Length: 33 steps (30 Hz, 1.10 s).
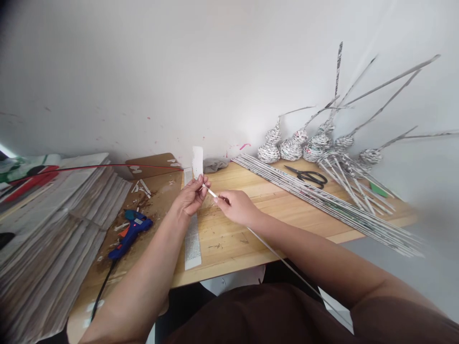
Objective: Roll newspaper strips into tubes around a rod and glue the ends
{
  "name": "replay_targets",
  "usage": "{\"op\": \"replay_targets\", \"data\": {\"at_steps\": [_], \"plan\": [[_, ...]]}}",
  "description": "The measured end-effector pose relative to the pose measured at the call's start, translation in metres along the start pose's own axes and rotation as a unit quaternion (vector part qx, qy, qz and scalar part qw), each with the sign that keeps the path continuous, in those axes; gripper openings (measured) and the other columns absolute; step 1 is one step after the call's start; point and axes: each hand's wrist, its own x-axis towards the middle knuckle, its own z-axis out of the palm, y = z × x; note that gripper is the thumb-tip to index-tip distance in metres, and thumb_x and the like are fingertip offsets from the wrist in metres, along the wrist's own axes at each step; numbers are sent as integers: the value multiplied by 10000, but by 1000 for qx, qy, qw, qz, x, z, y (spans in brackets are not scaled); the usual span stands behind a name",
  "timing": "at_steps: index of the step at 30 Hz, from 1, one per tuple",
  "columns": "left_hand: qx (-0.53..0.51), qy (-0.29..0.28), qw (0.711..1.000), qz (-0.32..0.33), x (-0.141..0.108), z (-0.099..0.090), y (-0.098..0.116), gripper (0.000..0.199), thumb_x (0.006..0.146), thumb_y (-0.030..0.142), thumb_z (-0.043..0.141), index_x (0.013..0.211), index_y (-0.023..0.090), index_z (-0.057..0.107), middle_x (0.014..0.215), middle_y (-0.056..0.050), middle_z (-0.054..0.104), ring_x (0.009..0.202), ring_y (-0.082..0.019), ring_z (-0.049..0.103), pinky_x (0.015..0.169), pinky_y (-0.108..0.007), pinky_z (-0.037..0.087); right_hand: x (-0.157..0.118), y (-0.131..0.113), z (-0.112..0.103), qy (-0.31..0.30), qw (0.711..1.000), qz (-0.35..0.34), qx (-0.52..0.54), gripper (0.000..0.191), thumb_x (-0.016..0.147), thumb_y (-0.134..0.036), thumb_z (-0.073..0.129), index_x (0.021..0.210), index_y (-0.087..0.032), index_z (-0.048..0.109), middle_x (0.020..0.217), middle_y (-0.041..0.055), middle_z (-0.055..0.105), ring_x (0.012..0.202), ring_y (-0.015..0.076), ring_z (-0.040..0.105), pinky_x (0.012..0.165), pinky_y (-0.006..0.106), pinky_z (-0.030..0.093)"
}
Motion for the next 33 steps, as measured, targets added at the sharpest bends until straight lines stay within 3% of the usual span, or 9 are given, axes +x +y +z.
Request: {"op": "replay_targets", "data": {"at_steps": [3, 7, 9, 12, 15, 21, 23, 27, 33], "plan": [[-3, -6, 1000, -8, 0, 1, 0, 36, 782, 115, 661, 799, 111, 629, 748, -26, 670, 622, -92, 667, 531, -129, 550, -9, 5, -1, -51, 984, 88, 145, 412, 880, -516, 452, 693, -171, 578, 507, -26, 461, 464, 98, 392, 493, 233, 290], [-14, -8, 1000, -14, 0, 2, 0, 23, 793, 118, 649, 806, 108, 631, 719, -23, 664, 596, -79, 656, 543, -124, 553, -16, 8, 2, -180, 881, 219, 380, 493, 876, -630, 329, 768, -186, 512, 438, -90, 289, 360, 85, 269, 402, 223, 258], [-20, -2, 1000, -7, -1, 2, 0, 35, 786, 117, 657, 803, 104, 629, 707, -22, 658, 593, -75, 653, 542, -118, 551, -19, 7, 2, -167, 897, 205, 353, 506, 863, -645, 355, 816, -176, 539, 461, -75, 345, 380, 87, 318, 409, 220, 272], [-19, 11, 1000, 7, 0, 2, 1, 56, 770, 113, 673, 792, 98, 624, 700, -23, 652, 593, -74, 652, 548, -118, 553, -25, 7, -3, -64, 977, 103, 177, 433, 822, -594, 510, 759, -171, 573, 543, -29, 452, 487, 97, 409, 479, 224, 307], [-8, 5, 1000, 10, 0, 1, 1, 56, 774, 120, 671, 783, 96, 622, 695, -22, 645, 602, -77, 654, 549, -119, 554, -28, 8, -6, -62, 984, 86, 144, 396, 852, -539, 499, 724, -173, 582, 534, -21, 455, 493, 105, 412, 493, 231, 310], [-9, -4, 1000, 4, 0, 0, 1, 47, 790, 129, 655, 785, 91, 628, 690, -20, 635, 593, -70, 647, 513, -95, 533, -26, 10, -4, -214, 833, 227, 457, 417, 884, -546, 415, 864, -162, 578, 460, -63, 394, 369, 85, 363, 396, 213, 288], [-14, 3, 1000, 7, 0, 0, 1, 47, 782, 123, 663, 784, 91, 628, 690, -22, 637, 588, -69, 645, 514, -96, 533, -24, 10, -2, -205, 854, 221, 424, 446, 875, -561, 434, 904, -148, 599, 478, -47, 449, 385, 87, 412, 404, 210, 321], [-4, -2, 1000, 8, 1, 0, 0, 41, 782, 112, 662, 804, 93, 632, 712, -32, 654, 622, -80, 659, 569, -119, 554, -14, 9, 2, -111, 949, 150, 255, 431, 864, -554, 474, 903, -148, 612, 496, -32, 510, 406, 88, 456, 442, 211, 377], [19, -15, 1000, 2, 3, -2, -5, 27, 802, 99, 633, 822, 85, 646, 746, -62, 677, 682, -106, 680, 639, -148, 568, 5, 6, 3, -14, 998, -4, -56, 378, 909, -484, 431, 749, -178, 584, 572, 15, 568, 508, 125, 498, 524, 250, 315]]}}
